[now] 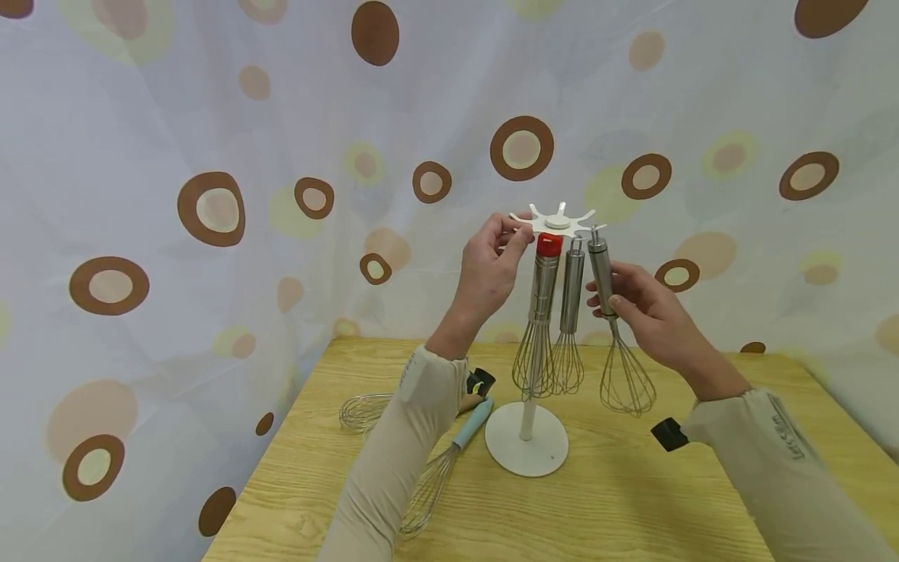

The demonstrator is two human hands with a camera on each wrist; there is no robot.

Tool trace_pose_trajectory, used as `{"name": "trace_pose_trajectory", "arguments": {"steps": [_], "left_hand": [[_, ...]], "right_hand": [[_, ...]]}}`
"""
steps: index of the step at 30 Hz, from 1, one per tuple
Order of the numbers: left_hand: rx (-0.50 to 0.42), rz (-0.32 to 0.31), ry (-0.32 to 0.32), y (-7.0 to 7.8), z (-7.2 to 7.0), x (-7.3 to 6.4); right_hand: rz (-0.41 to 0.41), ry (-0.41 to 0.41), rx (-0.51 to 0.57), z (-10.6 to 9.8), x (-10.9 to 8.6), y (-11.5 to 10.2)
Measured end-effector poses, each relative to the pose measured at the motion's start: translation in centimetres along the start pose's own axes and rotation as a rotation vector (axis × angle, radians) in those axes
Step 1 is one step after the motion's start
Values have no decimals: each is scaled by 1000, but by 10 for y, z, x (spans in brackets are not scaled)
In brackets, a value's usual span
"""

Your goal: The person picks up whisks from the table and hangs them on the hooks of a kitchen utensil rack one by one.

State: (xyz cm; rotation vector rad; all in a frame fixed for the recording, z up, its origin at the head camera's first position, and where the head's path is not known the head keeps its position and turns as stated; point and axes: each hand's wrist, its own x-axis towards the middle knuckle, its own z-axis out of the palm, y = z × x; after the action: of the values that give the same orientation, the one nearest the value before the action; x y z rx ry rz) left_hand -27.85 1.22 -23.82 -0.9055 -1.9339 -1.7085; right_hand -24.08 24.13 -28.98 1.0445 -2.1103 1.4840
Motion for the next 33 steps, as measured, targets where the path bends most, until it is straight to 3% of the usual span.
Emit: {"name": "trace_pose_trajectory", "arguments": {"steps": [8,17,24,33], "left_hand": [[-1,1,5,-1,-1,0],[14,-44,-7,-1,-3,0],[68,-96,-136,-5,-13,-7],[239,-206,-326,-26,-43,-34]], "right_hand": [[16,-31,22,6,3,2],[38,-18,-57,8,1,3],[60,33,-128,4,-3,5],[94,257,-234,-6,14,-15]]}}
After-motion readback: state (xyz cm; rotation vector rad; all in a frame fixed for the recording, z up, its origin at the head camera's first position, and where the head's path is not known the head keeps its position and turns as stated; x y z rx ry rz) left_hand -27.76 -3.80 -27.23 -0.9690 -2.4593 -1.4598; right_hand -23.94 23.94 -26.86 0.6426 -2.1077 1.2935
